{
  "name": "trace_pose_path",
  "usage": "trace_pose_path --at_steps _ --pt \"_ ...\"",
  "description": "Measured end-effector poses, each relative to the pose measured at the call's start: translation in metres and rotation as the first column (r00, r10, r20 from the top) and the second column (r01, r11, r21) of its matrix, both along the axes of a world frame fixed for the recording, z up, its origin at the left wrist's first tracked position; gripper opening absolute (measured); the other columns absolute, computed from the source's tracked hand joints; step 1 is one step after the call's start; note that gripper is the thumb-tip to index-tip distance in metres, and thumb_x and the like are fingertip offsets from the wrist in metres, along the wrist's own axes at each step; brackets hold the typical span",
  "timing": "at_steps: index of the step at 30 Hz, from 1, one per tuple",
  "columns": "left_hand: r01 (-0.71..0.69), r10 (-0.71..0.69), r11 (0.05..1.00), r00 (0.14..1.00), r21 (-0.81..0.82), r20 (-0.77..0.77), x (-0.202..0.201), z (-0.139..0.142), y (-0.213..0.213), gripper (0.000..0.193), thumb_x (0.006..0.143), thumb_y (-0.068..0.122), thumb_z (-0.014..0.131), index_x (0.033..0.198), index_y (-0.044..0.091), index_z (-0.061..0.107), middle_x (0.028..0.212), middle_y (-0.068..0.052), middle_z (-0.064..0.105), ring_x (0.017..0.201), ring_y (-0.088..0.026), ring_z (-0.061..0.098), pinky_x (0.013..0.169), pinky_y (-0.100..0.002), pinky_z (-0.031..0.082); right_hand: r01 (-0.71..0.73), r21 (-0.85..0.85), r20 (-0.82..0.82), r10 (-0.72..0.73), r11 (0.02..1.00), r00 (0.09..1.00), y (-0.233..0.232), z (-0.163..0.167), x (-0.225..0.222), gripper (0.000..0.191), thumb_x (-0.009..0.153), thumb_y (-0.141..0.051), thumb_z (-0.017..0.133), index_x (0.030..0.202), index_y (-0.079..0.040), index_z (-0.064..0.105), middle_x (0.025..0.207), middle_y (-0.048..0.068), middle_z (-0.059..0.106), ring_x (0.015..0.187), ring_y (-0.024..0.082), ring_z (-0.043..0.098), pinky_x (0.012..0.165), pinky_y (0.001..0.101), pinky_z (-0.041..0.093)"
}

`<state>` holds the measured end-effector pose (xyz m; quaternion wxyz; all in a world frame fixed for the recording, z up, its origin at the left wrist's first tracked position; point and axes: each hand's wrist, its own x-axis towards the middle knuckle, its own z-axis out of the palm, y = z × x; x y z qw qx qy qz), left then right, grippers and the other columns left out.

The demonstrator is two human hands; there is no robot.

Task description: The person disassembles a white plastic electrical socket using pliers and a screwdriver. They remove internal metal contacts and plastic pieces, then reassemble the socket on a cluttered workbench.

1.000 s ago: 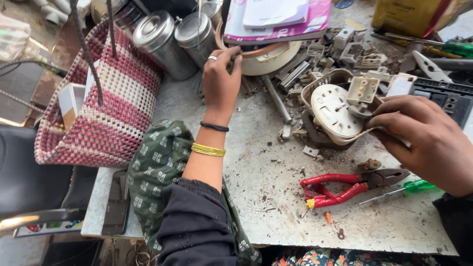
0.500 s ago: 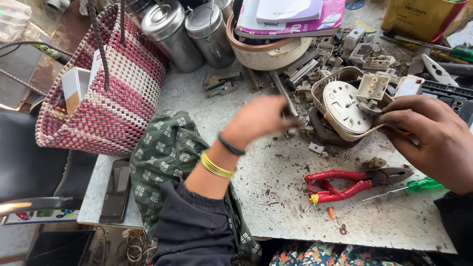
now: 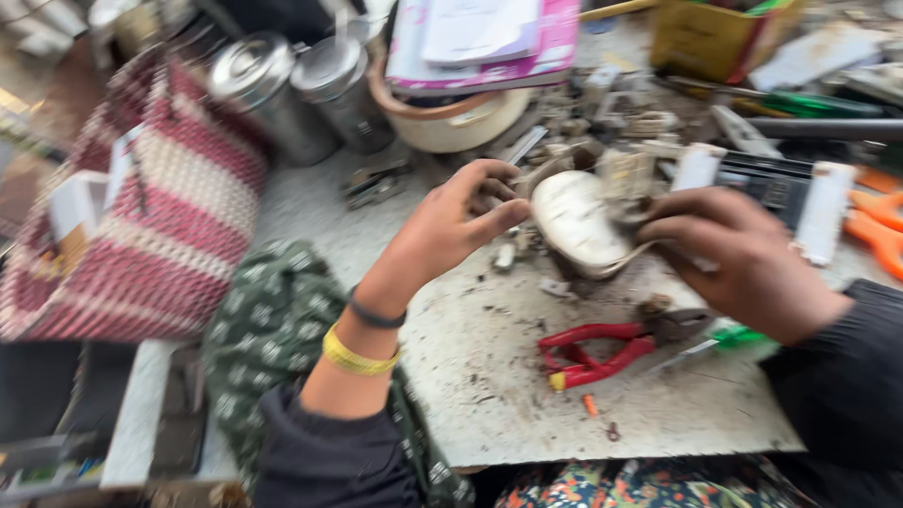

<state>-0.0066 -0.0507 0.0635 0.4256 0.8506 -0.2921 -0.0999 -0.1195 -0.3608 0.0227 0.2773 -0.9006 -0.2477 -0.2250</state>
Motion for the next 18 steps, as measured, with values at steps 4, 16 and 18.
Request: trace_pose_path --at_steps 4,16,18 --pt "0.126 -0.147 0.988 0.937 -0.085 -0.316 -0.013 0.010 -0.014 0.077 0.088 0.057 0.065 0.148 0.015 0.042 0.124 -0.008 0.063 0.094 -0.017 0.065 0.071 -0.033 0.060 -0.128 0.040 0.080 0.124 0.991 0.989 0.013 -0.005 -0.006 0.038 0.074 -0.004 0.079 0.111 -0.011 0.070 0.119 0.010 0.065 0.111 0.032 0.065 0.092 0.0425 0.054" --pt "-0.021 -0.021 0.998 0.772 -0.058 -0.635 0.019 -0.026 -0.004 0.055 0.100 0.051 0.056 0.126 0.002 0.065 0.097 -0.009 0.071 0.077 -0.017 0.070 0.060 -0.034 0.060 -0.160 0.042 -0.065 0.163 0.986 0.985 -0.005 0.006 -0.013 0.079 0.080 -0.022 0.079 0.149 -0.015 0.042 0.155 0.021 0.039 0.140 0.040 0.046 0.104 0.0470 0.047" --pt "-0.068 0.004 0.995 0.762 -0.074 -0.648 0.023 -0.027 0.000 0.053 0.101 0.049 0.053 0.124 0.003 0.064 0.094 -0.007 0.073 0.075 -0.017 0.072 0.059 -0.033 0.061 0.071 -0.160 -0.075 -0.083 0.985 0.994 -0.032 0.007 -0.008 0.096 0.069 -0.038 0.085 0.150 -0.020 0.037 0.151 0.018 0.038 0.139 0.042 0.041 0.108 0.0546 0.042"
